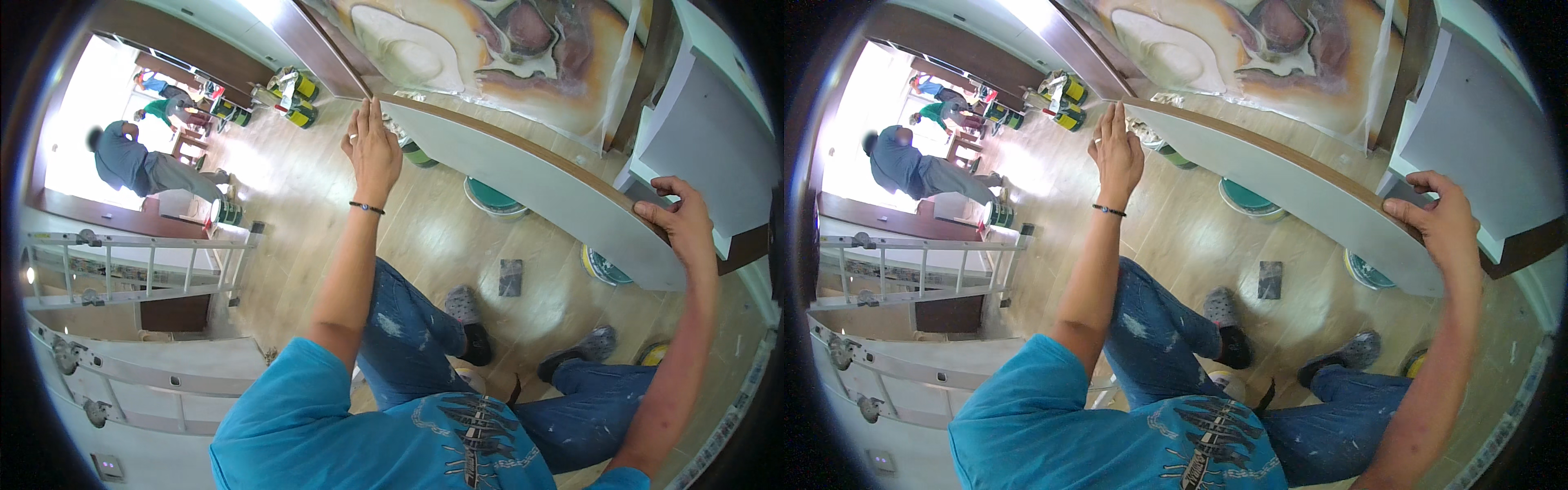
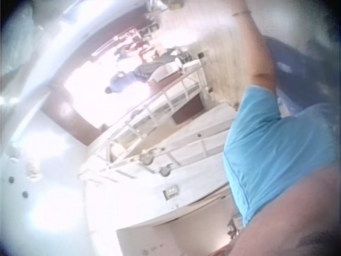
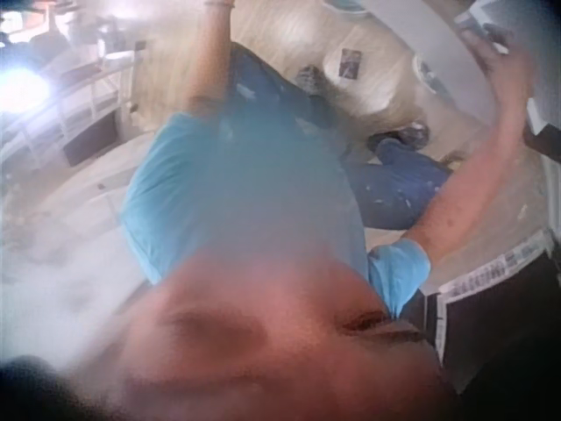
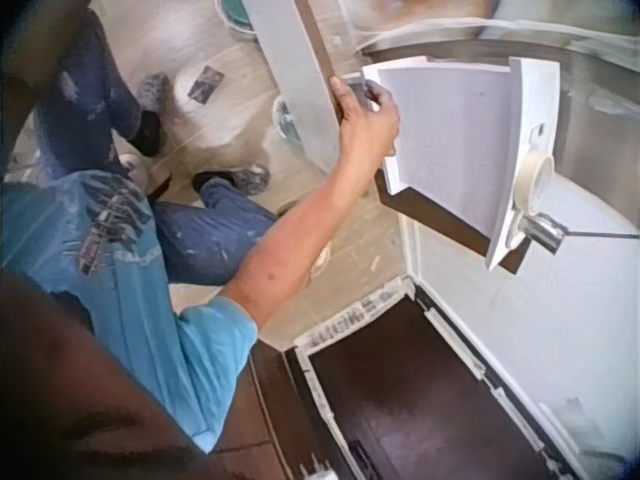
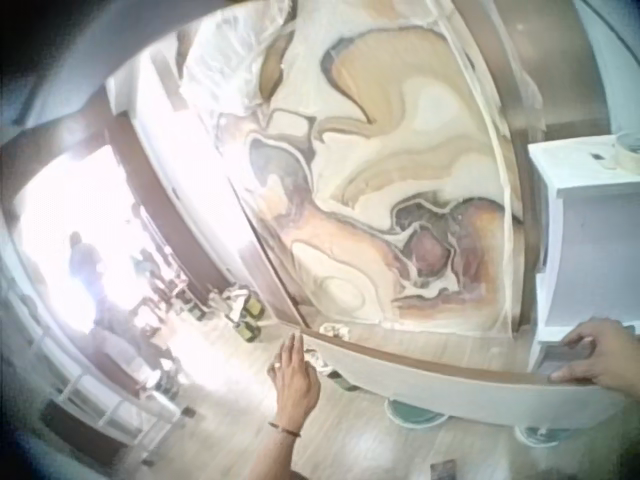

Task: The person applies adhesive to a wooden trim piece using a brush, wipes the surface with a cloth, and then attaches the trim to a curved cabinet door. The person handles the trim and door, aligns them, and presses the trim into place.

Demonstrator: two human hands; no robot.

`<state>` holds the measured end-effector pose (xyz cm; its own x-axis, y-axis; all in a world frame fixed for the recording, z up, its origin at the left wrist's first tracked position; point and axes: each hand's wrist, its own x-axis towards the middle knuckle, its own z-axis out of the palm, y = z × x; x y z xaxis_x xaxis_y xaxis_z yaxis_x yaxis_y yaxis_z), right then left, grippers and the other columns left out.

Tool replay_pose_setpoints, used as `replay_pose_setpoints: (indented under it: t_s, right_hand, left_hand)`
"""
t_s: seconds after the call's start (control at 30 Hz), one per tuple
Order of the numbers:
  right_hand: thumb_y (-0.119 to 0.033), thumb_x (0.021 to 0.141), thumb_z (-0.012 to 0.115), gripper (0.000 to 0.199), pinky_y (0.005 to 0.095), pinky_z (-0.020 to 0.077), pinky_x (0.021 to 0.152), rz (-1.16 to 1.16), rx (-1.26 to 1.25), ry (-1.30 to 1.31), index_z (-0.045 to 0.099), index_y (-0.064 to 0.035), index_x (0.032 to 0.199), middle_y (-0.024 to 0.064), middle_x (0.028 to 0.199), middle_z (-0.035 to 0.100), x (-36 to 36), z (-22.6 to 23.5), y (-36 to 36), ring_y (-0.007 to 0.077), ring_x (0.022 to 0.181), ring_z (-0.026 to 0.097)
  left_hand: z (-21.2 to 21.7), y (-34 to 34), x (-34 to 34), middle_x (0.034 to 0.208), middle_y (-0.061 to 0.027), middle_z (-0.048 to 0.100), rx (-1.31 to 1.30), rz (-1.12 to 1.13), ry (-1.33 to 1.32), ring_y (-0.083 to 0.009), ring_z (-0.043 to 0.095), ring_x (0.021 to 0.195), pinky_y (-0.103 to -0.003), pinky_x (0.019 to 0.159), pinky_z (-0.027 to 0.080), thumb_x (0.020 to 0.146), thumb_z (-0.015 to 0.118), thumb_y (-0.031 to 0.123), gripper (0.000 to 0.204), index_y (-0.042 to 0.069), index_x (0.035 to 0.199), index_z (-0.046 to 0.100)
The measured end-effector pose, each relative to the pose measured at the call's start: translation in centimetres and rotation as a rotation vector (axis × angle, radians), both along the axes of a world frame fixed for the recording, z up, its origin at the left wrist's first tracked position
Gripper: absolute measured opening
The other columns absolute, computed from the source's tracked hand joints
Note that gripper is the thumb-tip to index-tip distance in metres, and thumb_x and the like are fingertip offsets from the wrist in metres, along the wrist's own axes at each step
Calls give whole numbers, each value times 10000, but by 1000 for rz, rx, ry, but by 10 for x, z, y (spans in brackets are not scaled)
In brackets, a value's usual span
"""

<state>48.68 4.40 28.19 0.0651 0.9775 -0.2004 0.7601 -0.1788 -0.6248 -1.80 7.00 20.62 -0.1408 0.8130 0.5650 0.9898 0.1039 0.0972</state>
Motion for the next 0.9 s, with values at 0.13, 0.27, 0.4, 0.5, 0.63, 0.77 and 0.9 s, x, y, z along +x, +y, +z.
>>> replay_pose_setpoints:
  t_s: [0.13, 0.27, 0.4, 0.5, 0.63, 0.77, 0.9]
  right_hand:
    - [-473, 732, 951, 688, 384, 501, 959, 3, 34, 19, 762, -79, 1264, 74, 1212, 765, 2, -5, 1, 217, 906, 709]
    - [-479, 728, 953, 698, 387, 502, 964, 8, 66, -38, 761, -81, 1268, 73, 1218, 766, 4, -8, 2, 220, 908, 712]
    - [-479, 730, 953, 697, 403, 500, 980, -18, 31, 26, 762, -87, 1274, 73, 1220, 768, 3, -5, -1, 230, 929, 728]
    - [-474, 728, 956, 696, 420, 495, 992, -19, 16, 43, 762, -91, 1276, 75, 1215, 773, 4, -4, 0, 246, 952, 738]
    - [-473, 722, 961, 698, 435, 490, 995, -12, 30, 30, 762, -91, 1272, 74, 1206, 777, -1, -5, 0, 253, 960, 741]
    - [-446, 738, 958, 684, 417, 509, 925, -6, 56, 19, 758, -79, 1280, 76, 1180, 777, 1, -6, 0, 234, 929, 717]
    - [-442, 736, 960, 678, 400, 515, 915, -13, 52, 18, 760, -81, 1274, 67, 1174, 777, -1, -4, 0, 221, 917, 711]
  left_hand:
    - [-1, 10, -8, 1737, -121, 366, -132, -48, 101, -364, 321, 1599, -611, 1254, 184, 932, 563, 61, 770, 118, 1673, 364]
    - [-10, -4, 39, 1739, -101, 370, -120, -97, 78, -351, 306, 1613, -598, 1271, 147, 879, 583, 30, 838, 127, 1679, 353]
    - [14, -49, 115, 1678, -109, 464, -171, -511, 16, -336, 375, 1576, -593, 1265, 160, 863, 622, 21, 762, 147, 1603, 492]
    - [23, -55, 114, 1522, -125, 619, -104, -631, -128, -324, 539, 1440, -546, 1211, 292, 900, 682, 92, 556, 128, 1454, 645]
    - [9, -1, 32, 1063, -157, 801, 159, -243, -442, -307, 765, 1020, -400, 915, 552, 950, 768, 265, 316, 38, 1169, 792]
    - [24, 35, -18, 913, -163, 804, 35, -53, -412, -316, 782, 870, -406, 829, 579, 970, 759, 310, 313, 20, 1069, 824]
    - [34, 44, -15, 1053, -139, 789, -22, -83, -379, -362, 729, 1005, -478, 929, 531, 922, 774, 323, 247, 111, 1025, 849]
